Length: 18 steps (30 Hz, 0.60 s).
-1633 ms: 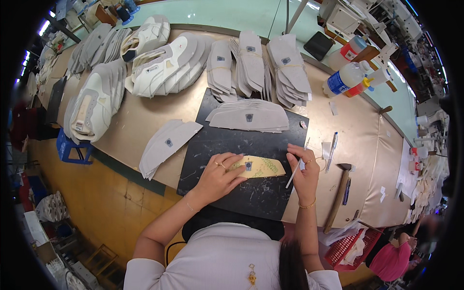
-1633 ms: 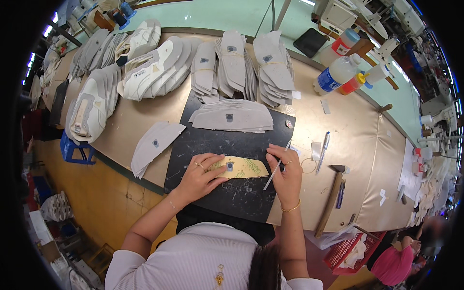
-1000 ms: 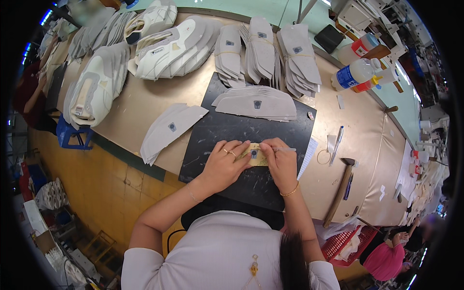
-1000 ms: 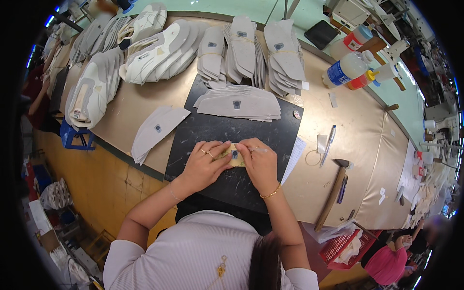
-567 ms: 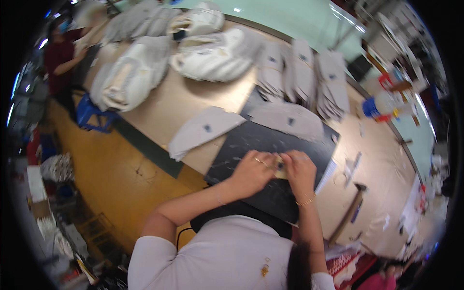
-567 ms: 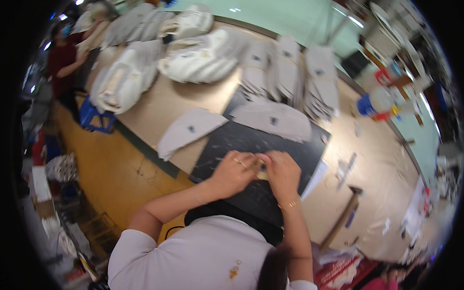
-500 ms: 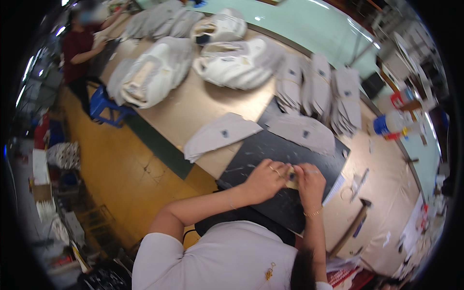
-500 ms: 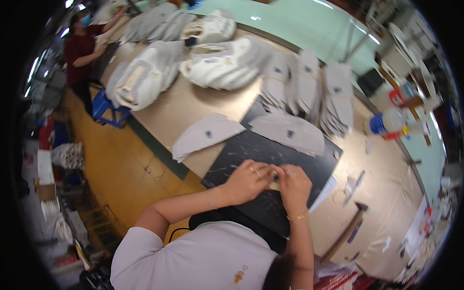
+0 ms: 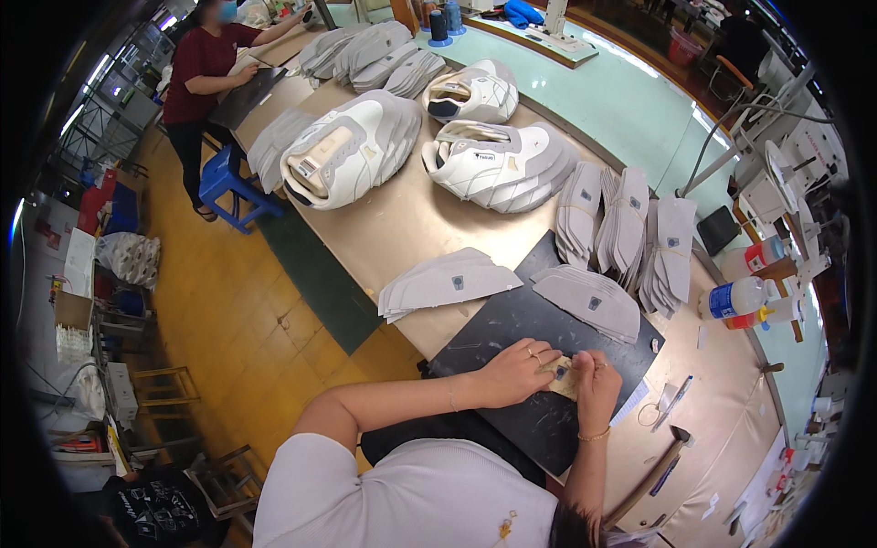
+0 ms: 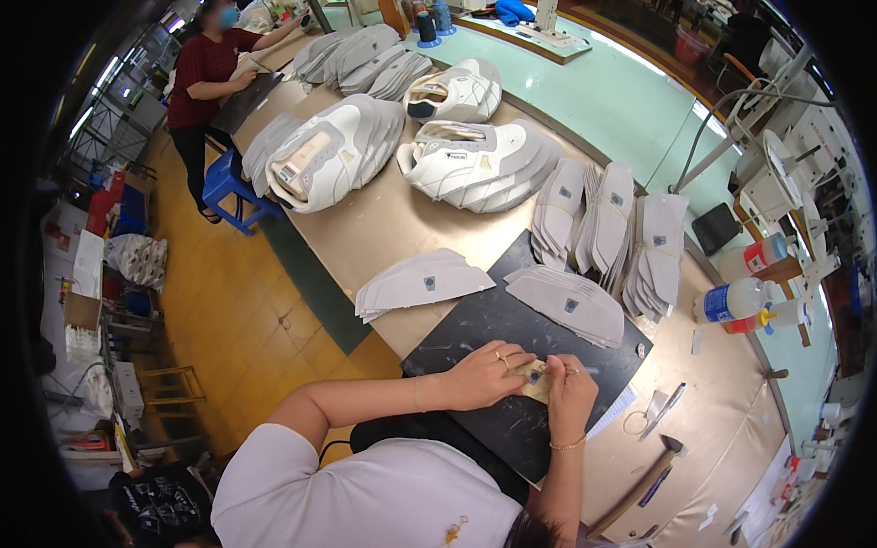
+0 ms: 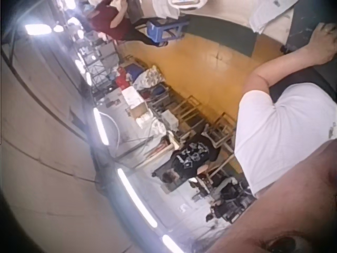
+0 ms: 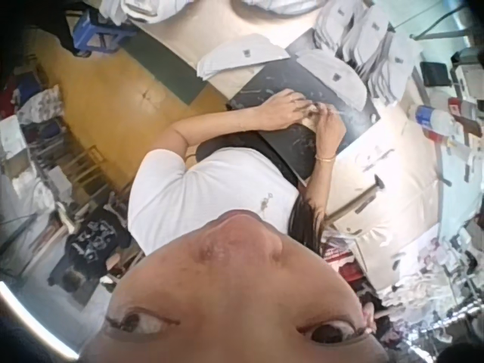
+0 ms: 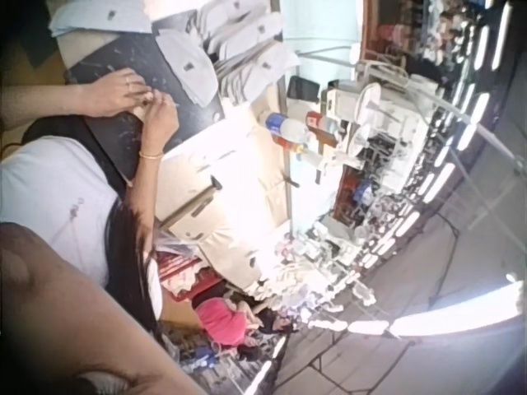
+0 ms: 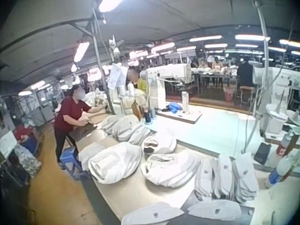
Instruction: The person repeatedly marks small fabric pieces using a template and a white marking tool on a cutting mat. They pick up each piece, align the template, make marks, and place the marked pieces into a growing stack on the table.
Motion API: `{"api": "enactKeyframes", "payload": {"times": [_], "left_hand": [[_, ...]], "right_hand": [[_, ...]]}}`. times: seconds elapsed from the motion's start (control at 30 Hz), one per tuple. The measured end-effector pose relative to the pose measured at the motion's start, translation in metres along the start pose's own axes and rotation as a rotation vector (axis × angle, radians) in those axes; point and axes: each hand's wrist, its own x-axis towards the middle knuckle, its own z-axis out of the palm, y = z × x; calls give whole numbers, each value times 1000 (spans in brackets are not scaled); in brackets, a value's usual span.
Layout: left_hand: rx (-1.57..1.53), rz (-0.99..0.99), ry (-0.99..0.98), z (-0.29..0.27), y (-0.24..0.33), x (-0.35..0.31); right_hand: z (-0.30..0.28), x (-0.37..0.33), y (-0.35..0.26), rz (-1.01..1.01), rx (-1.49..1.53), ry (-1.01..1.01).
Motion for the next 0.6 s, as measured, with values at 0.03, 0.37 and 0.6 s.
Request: {"api": "enactKeyframes", "payload": {"times": [0.03,0.37,0.6], "left_hand": [[-53,5,-2,-2,-2,0],[-5,-16,50,-42,-24,-25],[281,-454,215,-124,-75,-77]], "right_hand": [[-1,0,2,41,98,15],[-17,42,46,-227,-172,361],[-11,54,62,-195,-382,355]]}}
